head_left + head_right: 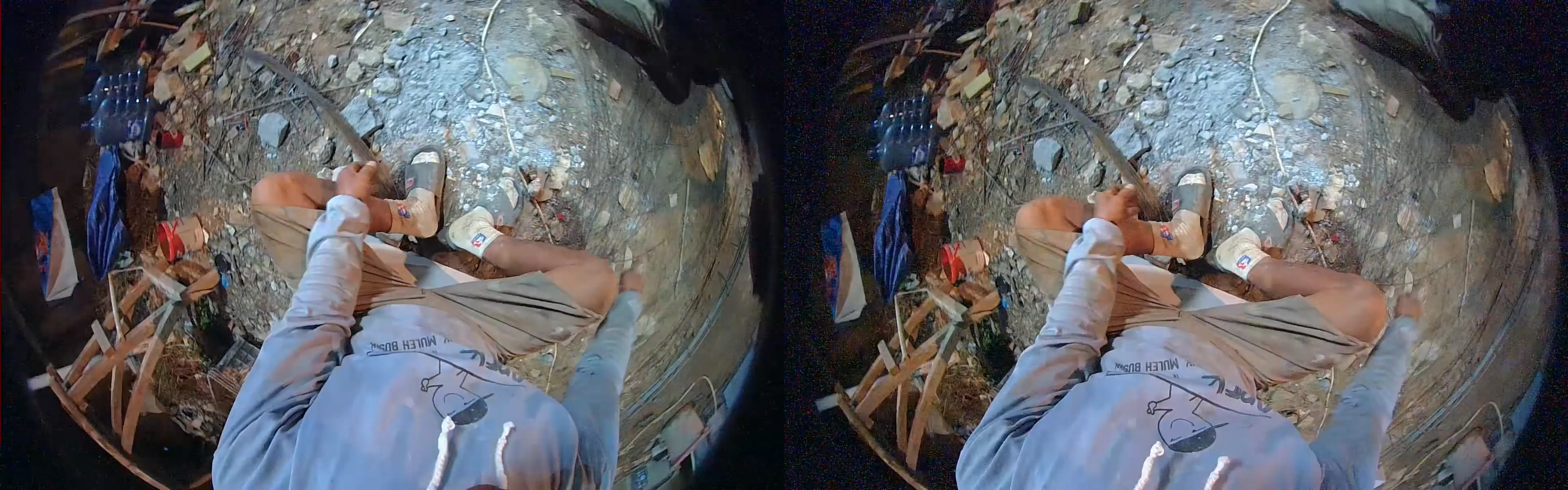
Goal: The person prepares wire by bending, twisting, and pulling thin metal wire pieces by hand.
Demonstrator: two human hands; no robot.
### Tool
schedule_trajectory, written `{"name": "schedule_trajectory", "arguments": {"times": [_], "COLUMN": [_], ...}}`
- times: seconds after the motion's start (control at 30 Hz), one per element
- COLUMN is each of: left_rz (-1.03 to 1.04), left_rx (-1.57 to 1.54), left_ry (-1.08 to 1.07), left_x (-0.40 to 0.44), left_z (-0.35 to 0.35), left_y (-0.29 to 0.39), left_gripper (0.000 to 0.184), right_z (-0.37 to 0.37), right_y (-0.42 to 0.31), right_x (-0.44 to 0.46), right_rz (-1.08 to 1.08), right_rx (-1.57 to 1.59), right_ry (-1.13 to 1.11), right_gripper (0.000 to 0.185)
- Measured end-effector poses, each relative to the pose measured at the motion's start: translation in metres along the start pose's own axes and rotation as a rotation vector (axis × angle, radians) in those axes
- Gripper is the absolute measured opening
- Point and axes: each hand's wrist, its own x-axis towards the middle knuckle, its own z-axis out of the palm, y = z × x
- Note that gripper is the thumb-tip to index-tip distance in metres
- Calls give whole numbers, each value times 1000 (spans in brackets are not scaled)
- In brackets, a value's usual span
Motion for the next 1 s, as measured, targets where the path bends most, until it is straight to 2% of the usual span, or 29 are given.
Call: {"name": "schedule_trajectory", "arguments": {"times": [0.07, 0.1, 0.13, 0.17, 0.2, 0.23, 0.27, 0.3, 0.33, 0.37, 0.43, 0.47, 0.57, 0.6, 0.63, 0.67, 0.7, 0.73, 0.77, 0.83, 0.87, 0.93, 1.0], "left_rz": [-209, -207, -134, -63, 15, 13, -27, -70, -86, -83, -143, -134, -74, -101, -104, -105, -106, -49, -54, -288, -379, -409, -426], "left_rx": [152, 154, 287, 418, 696, 693, 762, 834, 865, 862, 932, 912, 1013, 1013, 1009, 961, 911, 824, 833, 349, 33, 6, -109], "left_ry": [-68, -71, -60, -51, 44, 29, 79, 126, 95, 73, -101, -65, -143, -231, -230, -235, -228, -144, -126, -320, -333, -344, -357], "left_x": [6, 14, 24, 28, 20, 10, -1, -7, -4, -3, -7, -12, 4, 8, 4, -5, -9, -3, -7, -10, 13, 9, 8], "left_z": [13, 20, 27, 34, 40, 48, 54, 58, 60, 59, 59, 61, 69, 66, 65, 62, 58, 55, 51, 47, 48, 48, 48], "left_y": [-10, -20, -36, -46, -33, -18, -4, -1, -8, -6, 10, 11, -8, -9, -2, 13, 22, 2, 6, 25, -24, -2, 1], "left_gripper": [27, 27, 31, 34, 44, 44, 48, 52, 56, 56, 59, 56, 50, 43, 43, 44, 45, 40, 40, 31, 22, 21, 20], "right_z": [-131, -179, -233, -255, -275, -293, -303, -311, -314, -311, -294, -281, -278, -269, -240, -205, -177, -191, -179, -172, -178, -173, -198], "right_y": [-53, -79, -119, -151, -178, -198, -209, -218, -221, -221, -226, -234, -276, -299, -326, -357, -392, -420, -445, -482, -491, -506, -497], "right_x": [-20, -24, -43, -50, -64, -78, -93, -106, -113, -113, -104, -91, -88, -81, -67, -52, -58, -72, -85, -103, -112, -106, -113], "right_rz": [-69, -219, -320, -395, -563, -728, -716, -774, -825, -806, -711, -674, -696, -670, -744, -826, -726, -618, -545, -480, -400, -284, -340], "right_rx": [556, 643, 702, 628, 598, 564, 554, 411, 268, 261, 169, 61, 225, 260, 386, 512, 618, 603, 629, 680, 598, 500, 506], "right_ry": [261, 224, 203, 258, 190, 121, 117, 2, -115, -122, -185, -187, -109, -118, -37, 50, 258, 36, 23, 11, -19, -144, -108], "right_gripper": [34, 35, 37, 36, 35, 33, 33, 33, 32, 32, 30, 30, 28, 27, 25, 23, 23, 21, 24, 27, 30, 41, 42]}}
